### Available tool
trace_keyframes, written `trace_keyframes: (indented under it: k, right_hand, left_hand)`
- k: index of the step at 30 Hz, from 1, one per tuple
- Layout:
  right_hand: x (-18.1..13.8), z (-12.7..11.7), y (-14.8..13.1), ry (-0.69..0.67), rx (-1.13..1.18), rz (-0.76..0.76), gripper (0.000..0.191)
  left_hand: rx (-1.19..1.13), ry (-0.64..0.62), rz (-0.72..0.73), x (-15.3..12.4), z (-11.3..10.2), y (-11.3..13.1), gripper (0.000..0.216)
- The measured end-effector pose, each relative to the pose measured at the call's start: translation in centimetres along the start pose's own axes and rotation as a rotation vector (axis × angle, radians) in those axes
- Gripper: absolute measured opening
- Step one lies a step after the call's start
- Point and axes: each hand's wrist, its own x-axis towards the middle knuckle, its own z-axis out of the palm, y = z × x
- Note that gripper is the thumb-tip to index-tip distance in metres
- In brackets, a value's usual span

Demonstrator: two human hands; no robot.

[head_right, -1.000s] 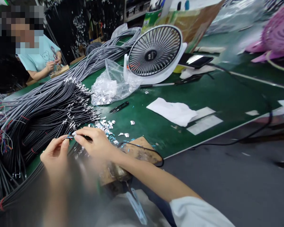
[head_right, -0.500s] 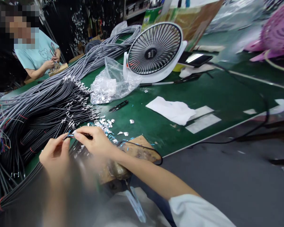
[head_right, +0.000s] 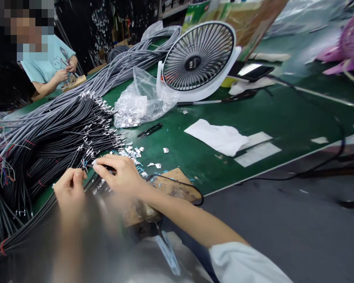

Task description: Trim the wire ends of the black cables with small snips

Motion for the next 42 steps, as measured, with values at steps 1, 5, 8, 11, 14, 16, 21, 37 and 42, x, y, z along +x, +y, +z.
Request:
trace_keyframes:
  k: [1,5,8,11,14,16,21,37,42]
  right_hand:
    - [0.0,0.0,0.0,-0.006,0.010,0.000,0.022]
    - [0.1,-0.2,-0.1,-0.067,0.080,0.052,0.022]
    - [0.4,-0.3,-0.1,-0.071,0.171,0.150,0.022]
    - [0.7,-0.3,-0.2,-0.088,0.258,0.248,0.026]
    - [0.9,-0.3,-0.1,-0.093,0.293,0.279,0.036]
    - [0.9,-0.2,0.0,-0.123,0.385,0.331,0.039]
    - [1.2,-0.2,0.4,-0.248,0.561,0.424,0.034]
    - [1.0,0.4,0.9,-0.345,0.660,0.505,0.043]
    - [1.1,0.5,0.5,-0.112,0.192,0.162,0.026]
  left_hand:
    - [-0.086,-0.058,-0.065,0.2,-0.1,0.0,0.033]
    - [-0.432,-0.274,-0.318,0.6,-0.6,-0.1,0.045]
    - [-0.434,-0.256,-0.325,0.5,-0.7,0.1,0.043]
    - [-0.244,-0.164,-0.150,0.3,-0.4,0.5,0.035]
    - [-0.114,-0.157,-0.004,0.2,-0.2,0.5,0.030]
    - [-0.097,-0.154,0.030,0.2,-0.2,0.3,0.026]
    - [-0.111,-0.078,0.098,0.1,-0.2,0.0,0.010]
    - [-0.038,-0.121,0.082,0.4,0.4,-0.4,0.019]
    - [-0.074,-0.193,0.004,0.5,0.6,-0.3,0.034]
